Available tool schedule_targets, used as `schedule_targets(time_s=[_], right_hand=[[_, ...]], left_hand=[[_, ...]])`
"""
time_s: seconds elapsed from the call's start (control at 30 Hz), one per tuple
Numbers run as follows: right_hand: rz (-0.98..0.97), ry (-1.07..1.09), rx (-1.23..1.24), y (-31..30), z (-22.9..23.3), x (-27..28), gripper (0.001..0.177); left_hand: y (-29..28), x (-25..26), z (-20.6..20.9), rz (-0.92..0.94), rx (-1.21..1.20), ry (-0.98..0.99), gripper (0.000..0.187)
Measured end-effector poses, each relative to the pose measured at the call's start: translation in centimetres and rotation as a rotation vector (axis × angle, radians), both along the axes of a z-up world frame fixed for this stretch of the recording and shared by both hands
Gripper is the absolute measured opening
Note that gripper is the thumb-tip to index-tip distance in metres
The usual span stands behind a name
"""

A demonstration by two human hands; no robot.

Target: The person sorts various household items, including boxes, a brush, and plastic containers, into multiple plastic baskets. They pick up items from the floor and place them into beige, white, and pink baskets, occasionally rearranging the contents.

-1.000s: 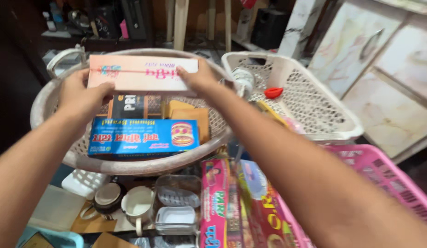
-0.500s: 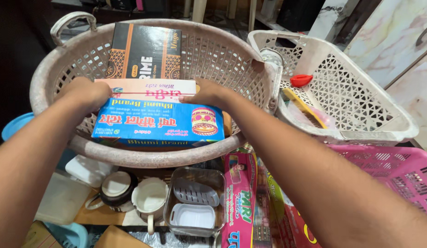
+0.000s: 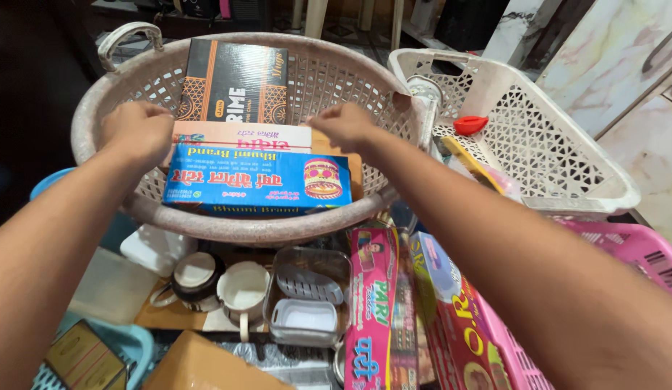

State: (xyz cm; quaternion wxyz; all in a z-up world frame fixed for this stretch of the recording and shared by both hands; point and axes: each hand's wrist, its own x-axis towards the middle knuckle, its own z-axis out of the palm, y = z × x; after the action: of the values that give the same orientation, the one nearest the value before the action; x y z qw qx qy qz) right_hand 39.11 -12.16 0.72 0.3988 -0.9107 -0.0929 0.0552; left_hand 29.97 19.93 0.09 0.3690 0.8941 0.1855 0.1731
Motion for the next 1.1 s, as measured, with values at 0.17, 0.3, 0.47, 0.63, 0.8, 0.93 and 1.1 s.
schedule_targets(time_s=[0.17,0.3,0.47,0.63,0.8,0.93,1.1], right_hand=[[-0.086,-0.282,-0.049,-2.0,2.0,-2.9,0.038],[-0.078,-0.324,0.019,-3.2,2.8,-6.4,0.035],[0.137,0.037,0.481,-4.7,3.0,-12.5,0.035],[0.057,-0.309,0.552,-7.9,1.8,-20.4,0.029],[-0.217,-0.355,0.416,-12.2,-1.5,-29.2,0.028],[-0.276,-0.394,0.21,-14.5,-1.8,-31.2,0.029],[-0.249,-0.443,0.161,-16.8,-1.8,-31.5,0.029]], left_hand=[[-3.9,-4.0,2.6,-0.115,0.208,-0.125,0.039],[-8.3,-6.6,3.6,-0.154,0.182,-0.312,0.04],[-13.9,-10.6,4.0,-0.171,-0.01,-0.458,0.037],[-19.0,-16.6,3.3,-0.082,-0.328,-0.674,0.039],[-22.1,-24.4,0.9,-0.031,-0.415,-0.556,0.04],[-22.9,-26.0,1.1,-0.062,-0.3,-0.484,0.04],[-23.3,-26.3,1.0,-0.222,-0.169,-0.474,0.036]])
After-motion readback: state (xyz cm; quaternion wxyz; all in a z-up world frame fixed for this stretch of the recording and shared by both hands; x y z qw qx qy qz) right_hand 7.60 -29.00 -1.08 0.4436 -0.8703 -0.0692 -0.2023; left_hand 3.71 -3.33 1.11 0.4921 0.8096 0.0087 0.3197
